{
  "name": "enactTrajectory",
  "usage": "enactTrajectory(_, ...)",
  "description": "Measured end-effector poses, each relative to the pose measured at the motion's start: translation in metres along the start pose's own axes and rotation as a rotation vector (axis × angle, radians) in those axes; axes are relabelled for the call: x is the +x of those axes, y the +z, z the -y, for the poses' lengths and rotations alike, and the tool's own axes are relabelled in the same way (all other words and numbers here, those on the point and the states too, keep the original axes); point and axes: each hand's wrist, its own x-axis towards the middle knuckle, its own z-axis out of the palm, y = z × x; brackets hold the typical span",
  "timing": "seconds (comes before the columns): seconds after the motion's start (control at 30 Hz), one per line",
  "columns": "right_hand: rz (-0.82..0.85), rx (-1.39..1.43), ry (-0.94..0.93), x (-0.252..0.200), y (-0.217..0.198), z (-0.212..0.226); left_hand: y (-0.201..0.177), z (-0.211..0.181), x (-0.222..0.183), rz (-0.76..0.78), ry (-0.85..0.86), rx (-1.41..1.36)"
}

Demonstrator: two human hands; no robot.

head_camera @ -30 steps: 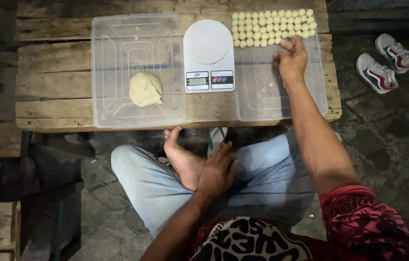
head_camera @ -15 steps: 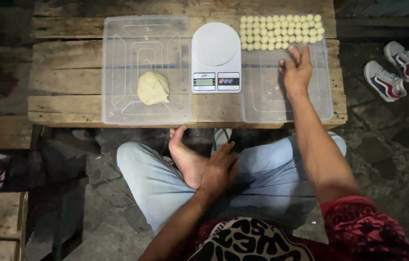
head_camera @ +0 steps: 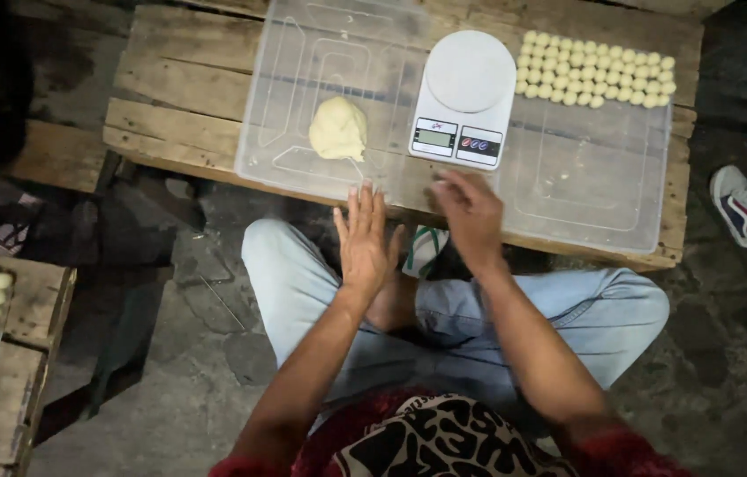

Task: Portioning dough by weighing small pieces on a digital scale and rolling them into uniform balls.

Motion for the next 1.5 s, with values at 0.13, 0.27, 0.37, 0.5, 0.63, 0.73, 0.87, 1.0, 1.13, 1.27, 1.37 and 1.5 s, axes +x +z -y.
enactTrajectory(0.13,0.078,0.048,0.044,0.014,0.052,0.011,0.006,0.003,0.001,0.04,-0.071,0.086)
enactTrajectory(0.27,0.079,-0.085,-0.085,0.033,0.096,-0.005,0.013,0.009,-0.002,0.079,-0.087,0.145)
enactTrajectory(0.37,0.111,-0.275,-0.23,0.049,0.112,0.005,0.022,0.019,-0.004,0.071,-0.047,0.121)
enactTrajectory(0.5,0.215,-0.308,-0.259,0.055,0.121,0.01,0.012,0.013,-0.003,0.126,-0.069,0.156)
enactTrajectory(0.63,0.221,-0.363,-0.305,0.053,0.127,-0.001,0.024,0.02,-0.007,0.135,-0.059,0.15)
enactTrajectory(0.73,0.202,-0.383,-0.334,0.049,0.13,-0.004,0.024,0.022,-0.007,0.134,-0.053,0.14)
enactTrajectory(0.87,0.176,-0.382,-0.38,0.048,0.132,-0.008,0.007,0.01,-0.001,0.196,-0.088,0.123)
enactTrajectory(1.0,0.169,-0.39,-0.38,0.047,0.134,-0.013,0.009,0.011,-0.001,0.229,-0.103,0.082)
enactTrajectory(1.13,0.17,-0.306,-0.326,0.048,0.137,-0.022,0.005,0.006,0.002,0.311,-0.115,0.174)
enactTrajectory(1.27,0.187,-0.218,-0.272,0.046,0.13,-0.021,-0.004,0.0,0.006,0.45,-0.133,0.266)
enactTrajectory(1.37,0.191,-0.181,-0.248,0.042,0.127,-0.022,-0.005,-0.001,0.006,0.498,-0.131,0.308)
enactTrajectory(1.5,0.164,-0.109,-0.213,0.036,0.122,-0.03,-0.011,-0.004,0.01,0.519,-0.131,0.275)
